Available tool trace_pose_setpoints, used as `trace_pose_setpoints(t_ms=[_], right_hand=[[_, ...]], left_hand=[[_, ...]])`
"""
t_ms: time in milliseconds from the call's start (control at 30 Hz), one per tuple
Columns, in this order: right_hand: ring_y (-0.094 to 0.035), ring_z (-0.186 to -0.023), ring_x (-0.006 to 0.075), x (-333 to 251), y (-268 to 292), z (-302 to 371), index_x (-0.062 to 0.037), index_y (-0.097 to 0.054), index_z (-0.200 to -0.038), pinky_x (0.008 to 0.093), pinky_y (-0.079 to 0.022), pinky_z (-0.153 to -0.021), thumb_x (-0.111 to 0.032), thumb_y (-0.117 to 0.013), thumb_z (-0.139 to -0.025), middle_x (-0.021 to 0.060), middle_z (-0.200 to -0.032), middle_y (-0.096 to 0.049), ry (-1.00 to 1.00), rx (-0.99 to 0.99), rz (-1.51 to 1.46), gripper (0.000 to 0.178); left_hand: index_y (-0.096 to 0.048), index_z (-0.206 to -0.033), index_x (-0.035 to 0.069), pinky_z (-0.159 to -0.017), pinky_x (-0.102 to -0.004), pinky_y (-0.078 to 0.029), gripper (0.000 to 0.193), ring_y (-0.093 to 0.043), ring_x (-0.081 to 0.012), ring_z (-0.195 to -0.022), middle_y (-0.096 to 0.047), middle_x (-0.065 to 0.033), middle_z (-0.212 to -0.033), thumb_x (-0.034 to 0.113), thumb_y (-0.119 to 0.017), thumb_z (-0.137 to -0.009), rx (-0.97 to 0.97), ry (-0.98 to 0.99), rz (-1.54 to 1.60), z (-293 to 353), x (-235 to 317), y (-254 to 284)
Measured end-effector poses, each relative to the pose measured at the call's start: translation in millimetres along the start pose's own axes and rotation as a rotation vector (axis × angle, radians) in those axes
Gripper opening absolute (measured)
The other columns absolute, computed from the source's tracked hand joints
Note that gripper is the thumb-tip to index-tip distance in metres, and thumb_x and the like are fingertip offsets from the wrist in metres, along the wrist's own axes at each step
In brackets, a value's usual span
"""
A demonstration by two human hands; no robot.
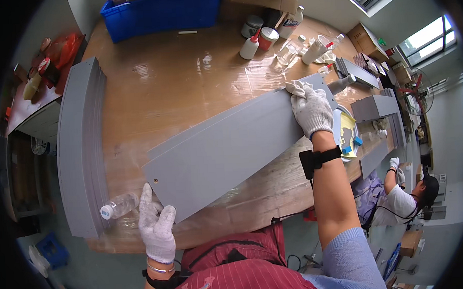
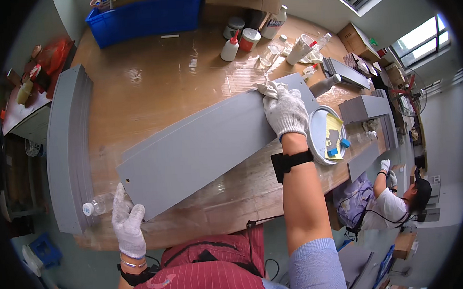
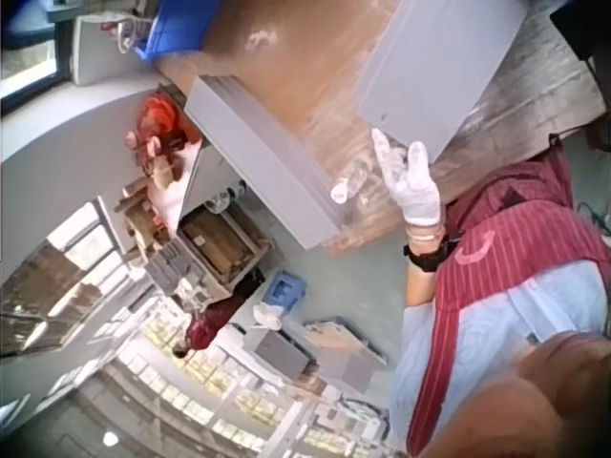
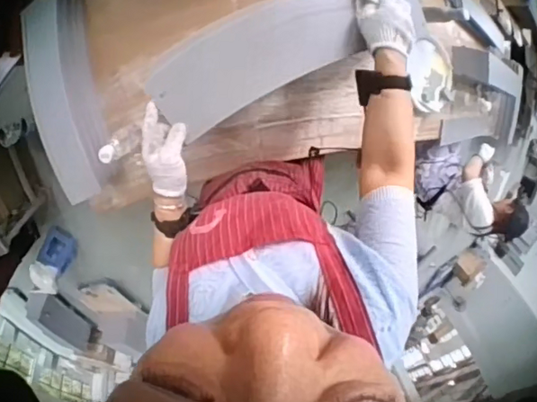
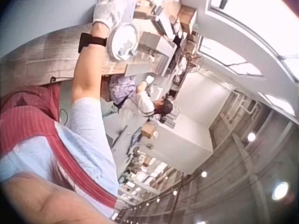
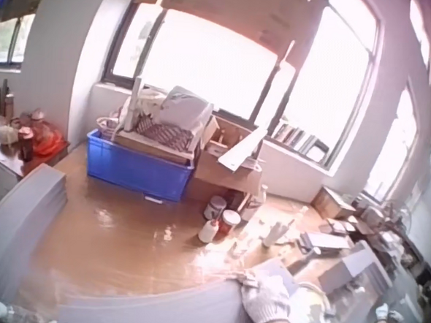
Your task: The person cleans a stack of gray rectangular panels on a workbench. They wipe the panels with a white cloth, apply liquid from a bottle, and use a blue sponge to scrub the surface. The person handles the panels one at a time, flipping them over to clean both sides.
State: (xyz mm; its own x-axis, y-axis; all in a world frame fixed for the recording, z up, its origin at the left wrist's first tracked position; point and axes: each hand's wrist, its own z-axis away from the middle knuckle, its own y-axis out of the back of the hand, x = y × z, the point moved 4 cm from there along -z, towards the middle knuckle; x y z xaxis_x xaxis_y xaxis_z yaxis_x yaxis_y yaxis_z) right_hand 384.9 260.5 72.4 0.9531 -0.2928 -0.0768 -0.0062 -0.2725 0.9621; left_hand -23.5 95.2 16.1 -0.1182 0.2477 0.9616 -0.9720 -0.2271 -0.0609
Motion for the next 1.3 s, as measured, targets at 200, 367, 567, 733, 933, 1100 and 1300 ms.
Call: trace_pose_setpoints(t_ms=[200, 367, 567, 733, 933, 1100, 1300], right_hand=[[-0.063, -0.115, 0.0333, -160.0, 11.2, 97.6, -0.0063, -0.060, -0.130, 0.0477, -0.056, -0.091, -0.033, -0.057, -0.097, 0.0179, -0.128, -0.059, 0.548, -0.266, -0.237, 0.043], [-0.061, -0.118, 0.0342, -159.4, 4.2, 101.1, -0.0056, -0.055, -0.136, 0.0464, -0.055, -0.091, -0.028, -0.060, -0.095, 0.0164, -0.129, -0.058, 0.634, -0.478, -0.403, 0.048], [-0.065, -0.099, 0.0375, 60.6, -2.9, -42.1, -0.0092, -0.067, -0.119, 0.0488, -0.054, -0.085, -0.043, -0.051, -0.101, 0.0206, -0.105, -0.067, 0.124, 0.043, -0.128, 0.042], [-0.066, -0.098, 0.0394, 82.4, -11.5, -33.0, -0.0065, -0.066, -0.120, 0.0495, -0.056, -0.080, -0.040, -0.060, -0.097, 0.0216, -0.107, -0.066, 0.056, 0.094, -0.088, 0.040], [-0.064, -0.108, 0.0305, -60.0, 11.4, 119.0, -0.0064, -0.060, -0.130, 0.0412, -0.057, -0.081, -0.022, -0.060, -0.092, 0.0133, -0.121, -0.061, 0.735, -0.487, -0.547, 0.041], [-0.065, -0.106, 0.0169, -1.4, 34.6, 95.5, -0.0018, -0.060, -0.130, 0.0331, -0.053, -0.090, -0.022, -0.058, -0.104, 0.0090, -0.114, -0.068, 0.389, -1.110, -1.666, 0.033], [-0.063, -0.118, 0.0183, 108.1, 15.0, -49.1, 0.0013, -0.053, -0.142, 0.0318, -0.050, -0.102, -0.011, -0.065, -0.098, 0.0129, -0.133, -0.064, 0.117, -0.240, -1.081, 0.047]], left_hand=[[-0.031, -0.156, -0.007, -0.120, -0.0380, -0.031, 0.066, -0.042, -0.0261, -0.143, -0.041, -0.0185, -0.156, 0.003, -0.052, -0.094, 0.085, -0.062, 0.024, -13.5, -6.5, -5.6], [-0.033, -0.155, -0.007, -0.121, -0.0389, -0.029, 0.064, -0.040, -0.0266, -0.144, -0.040, -0.0180, -0.157, 0.006, -0.050, -0.095, 0.144, -0.111, -0.107, -7.3, -11.0, -1.3], [-0.041, -0.151, -0.007, -0.120, -0.0397, -0.028, 0.057, -0.042, -0.0251, -0.141, -0.046, -0.0150, -0.153, 0.015, -0.048, -0.099, 0.231, -0.113, -0.288, -1.0, -11.6, 3.9], [-0.044, -0.152, 0.002, -0.095, -0.0300, -0.047, 0.054, -0.057, -0.0193, -0.119, -0.054, -0.0107, -0.146, 0.015, -0.047, -0.100, 0.301, 0.002, -0.282, 1.9, -10.3, -3.8], [-0.048, -0.152, 0.008, -0.072, -0.0246, -0.050, 0.050, -0.061, -0.0121, -0.106, -0.058, -0.0055, -0.141, 0.011, -0.046, -0.103, 0.377, -0.051, -0.260, 1.5, -15.9, -0.5], [-0.050, -0.151, 0.006, -0.081, -0.0240, -0.051, 0.049, -0.060, -0.0140, -0.112, -0.057, -0.0053, -0.143, 0.010, -0.049, -0.102, 0.460, -0.102, -0.259, -0.7, -16.2, -5.2], [-0.051, -0.149, 0.004, -0.105, -0.0324, -0.045, 0.047, -0.055, -0.0177, -0.126, -0.055, -0.0069, -0.146, 0.008, -0.049, -0.103, 0.446, -0.203, -0.282, -0.8, -17.1, -11.5]])
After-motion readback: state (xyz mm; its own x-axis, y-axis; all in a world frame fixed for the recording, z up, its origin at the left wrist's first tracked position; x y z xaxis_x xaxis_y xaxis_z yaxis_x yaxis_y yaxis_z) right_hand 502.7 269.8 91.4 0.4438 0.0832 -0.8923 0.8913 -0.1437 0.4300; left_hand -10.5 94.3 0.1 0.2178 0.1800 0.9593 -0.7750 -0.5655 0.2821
